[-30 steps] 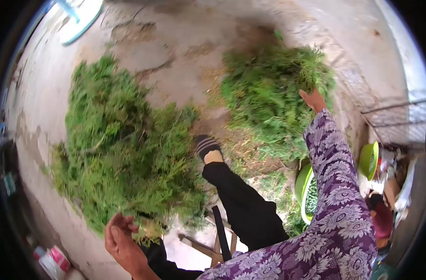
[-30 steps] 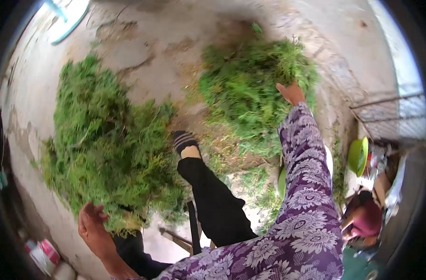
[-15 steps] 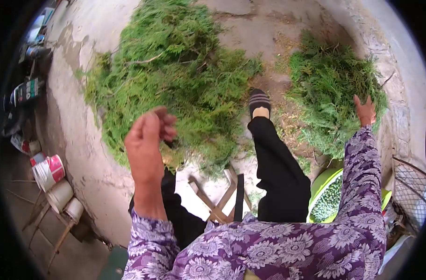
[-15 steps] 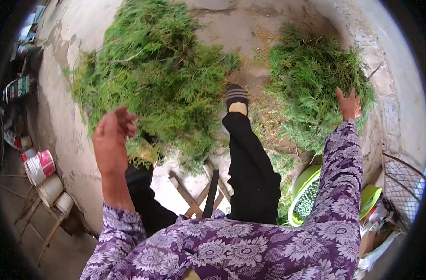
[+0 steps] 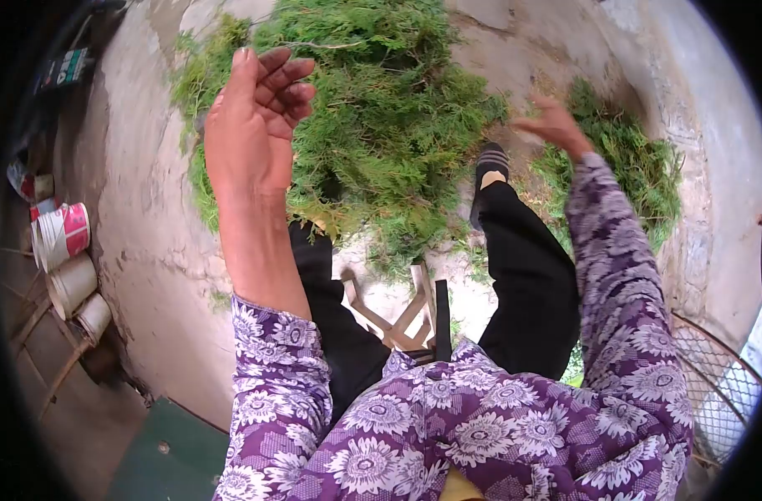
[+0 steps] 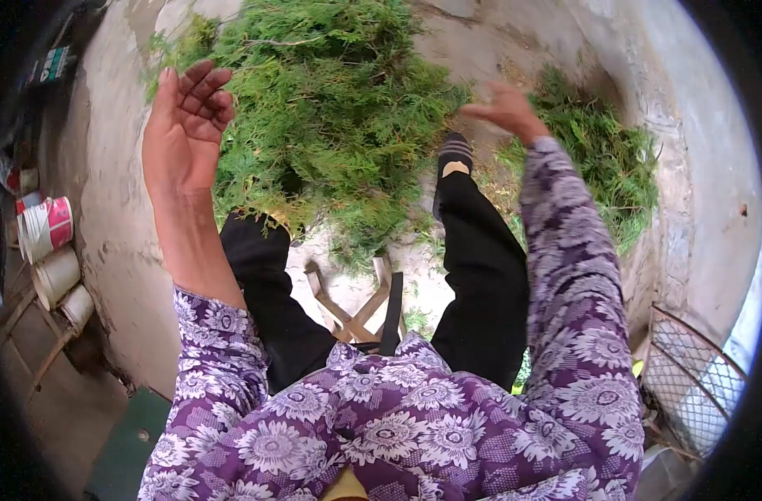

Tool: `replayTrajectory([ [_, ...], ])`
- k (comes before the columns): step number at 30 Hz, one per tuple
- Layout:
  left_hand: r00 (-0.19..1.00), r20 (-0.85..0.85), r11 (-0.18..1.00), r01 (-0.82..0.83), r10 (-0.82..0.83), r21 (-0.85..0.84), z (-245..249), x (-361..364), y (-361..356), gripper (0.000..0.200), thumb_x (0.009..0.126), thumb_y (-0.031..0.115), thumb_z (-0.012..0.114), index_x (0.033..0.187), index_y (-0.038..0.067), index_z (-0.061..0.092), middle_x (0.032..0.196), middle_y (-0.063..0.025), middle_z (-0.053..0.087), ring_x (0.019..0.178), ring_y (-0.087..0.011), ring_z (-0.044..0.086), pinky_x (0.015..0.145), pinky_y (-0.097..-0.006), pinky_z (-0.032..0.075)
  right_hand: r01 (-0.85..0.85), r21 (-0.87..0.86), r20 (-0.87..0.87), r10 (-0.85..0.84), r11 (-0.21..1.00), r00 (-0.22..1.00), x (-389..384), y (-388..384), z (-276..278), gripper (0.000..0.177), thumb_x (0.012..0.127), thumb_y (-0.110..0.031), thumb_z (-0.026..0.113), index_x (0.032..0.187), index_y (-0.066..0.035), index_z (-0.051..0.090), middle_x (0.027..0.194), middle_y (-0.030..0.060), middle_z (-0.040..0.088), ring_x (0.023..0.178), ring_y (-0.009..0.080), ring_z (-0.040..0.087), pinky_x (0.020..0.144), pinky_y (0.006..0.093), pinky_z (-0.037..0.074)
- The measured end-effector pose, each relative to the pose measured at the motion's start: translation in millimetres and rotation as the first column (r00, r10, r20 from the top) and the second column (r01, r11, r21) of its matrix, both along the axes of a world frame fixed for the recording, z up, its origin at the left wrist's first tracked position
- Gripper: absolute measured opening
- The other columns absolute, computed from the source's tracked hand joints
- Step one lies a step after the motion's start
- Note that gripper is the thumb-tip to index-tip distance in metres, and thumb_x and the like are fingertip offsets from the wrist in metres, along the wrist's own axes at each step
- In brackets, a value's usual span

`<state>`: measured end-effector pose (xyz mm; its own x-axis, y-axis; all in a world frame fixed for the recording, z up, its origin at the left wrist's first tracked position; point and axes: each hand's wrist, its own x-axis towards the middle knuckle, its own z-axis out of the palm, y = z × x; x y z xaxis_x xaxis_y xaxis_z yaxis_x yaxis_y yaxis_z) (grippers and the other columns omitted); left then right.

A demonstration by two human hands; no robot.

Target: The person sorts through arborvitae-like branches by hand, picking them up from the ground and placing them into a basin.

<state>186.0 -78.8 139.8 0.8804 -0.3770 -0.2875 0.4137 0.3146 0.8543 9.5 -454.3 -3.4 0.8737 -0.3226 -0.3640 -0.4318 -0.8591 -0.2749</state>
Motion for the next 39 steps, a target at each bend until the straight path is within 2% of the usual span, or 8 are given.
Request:
replayTrajectory([
  [5,0.996,-0.044,0.993,-0.079,0.076,-0.086,4.0,15.6,26.9,0.038,0.090,0.032,0.041,0.102,-0.004,0.050,0.094,-0.0148,0.057,0.073,-0.0174,0.053,0.069,-0.0292,0.045,-0.182,0.338,-0.107,0.229,0.923,0.967,62.0,160.4,-57.4,0.105,0.057,-0.060,0.068,0.130,0.001,0.025,0.125,0.0244,0.039,0.114,0.0372,0.039,0.097,0.0405,0.032],
  [7,0.994,-0.049,0.989,-0.099,0.094,-0.109,2.8,18.5,38.8,0.038,0.090,0.031,0.041,0.102,-0.004,0.049,0.095,-0.0150,0.057,0.073,-0.0175,0.053,0.069,-0.0296,0.045,-0.154,0.274,-0.392,0.257,0.949,0.884,70.9,222.4,-42.1,0.109,0.055,-0.055,0.072,0.134,-0.005,0.017,0.121,0.0250,0.041,0.111,0.0388,0.041,0.096,0.0450,0.031],
  [10,0.980,-0.066,0.964,-0.199,0.190,-0.174,3.7,21.0,48.9,0.037,0.089,0.031,0.044,0.096,-0.005,0.052,0.084,-0.0162,0.060,0.063,-0.0183,0.056,0.057,-0.0272,0.045,-0.149,-0.012,-0.087,0.147,0.989,0.985,41.4,261.2,-78.8,0.098,0.055,-0.035,0.077,0.132,-0.011,0.022,0.106,0.0223,0.050,0.100,0.0360,0.049,0.087,0.0477,0.032],
  [13,0.975,-0.080,0.956,-0.218,0.206,-0.195,4.0,23.2,58.1,0.037,0.089,0.030,0.044,0.096,-0.005,0.051,0.084,-0.0164,0.060,0.063,-0.0182,0.056,0.057,-0.0273,0.045,0.005,0.077,-0.309,0.019,0.997,0.951,39.0,261.6,-94.7,0.092,0.057,-0.035,0.076,0.131,-0.010,0.025,0.098,0.0188,0.056,0.089,0.0315,0.055,0.078,0.0430,0.039],
  [20,0.981,-0.060,0.961,-0.194,0.186,-0.198,2.6,25.9,73.2,0.037,0.090,0.030,0.040,0.100,-0.004,0.050,0.091,-0.0153,0.058,0.071,-0.0184,0.055,0.066,-0.0297,0.046,-0.186,0.164,-0.184,0.216,0.969,0.959,51.0,253.3,-59.5,0.029,0.068,-0.019,0.058,0.088,0.000,0.051,0.075,0.0193,0.057,0.077,0.0361,0.056,0.065,0.0438,0.043],
  [23,0.973,-0.070,0.945,-0.231,0.221,-0.230,2.2,23.3,76.1,0.035,0.089,0.030,0.043,0.096,-0.003,0.052,0.085,-0.0148,0.060,0.065,-0.0174,0.056,0.059,-0.0275,0.046,-0.191,0.272,0.043,0.186,0.943,0.982,46.6,244.7,-48.0,0.027,0.068,-0.019,0.057,0.084,0.002,0.051,0.078,0.0209,0.057,0.076,0.0372,0.055,0.067,0.0416,0.044],
  [34,0.977,-0.063,0.942,-0.213,0.204,-0.261,-0.4,16.9,79.9,0.034,0.089,0.032,0.044,0.094,0.000,0.054,0.083,-0.0121,0.061,0.064,-0.0161,0.056,0.059,-0.0274,0.046,0.106,0.522,-0.067,-0.083,0.847,0.994,5.5,228.2,94.0,0.048,0.083,-0.029,0.051,0.107,0.012,0.048,0.124,0.0252,0.038,0.110,0.0341,0.040,0.095,0.0349,0.030],
  [39,0.974,-0.117,0.922,-0.222,0.194,-0.316,4.0,9.4,72.4,0.028,0.086,0.029,0.051,0.086,0.001,0.055,0.075,-0.0110,0.062,0.057,-0.0137,0.056,0.051,-0.0236,0.044,0.124,0.387,-0.204,-0.047,0.914,0.978,-27.3,209.0,144.7,0.049,0.082,-0.026,0.055,0.114,0.009,0.043,0.120,0.0207,0.043,0.105,0.0258,0.046,0.091,0.0322,0.035],
])
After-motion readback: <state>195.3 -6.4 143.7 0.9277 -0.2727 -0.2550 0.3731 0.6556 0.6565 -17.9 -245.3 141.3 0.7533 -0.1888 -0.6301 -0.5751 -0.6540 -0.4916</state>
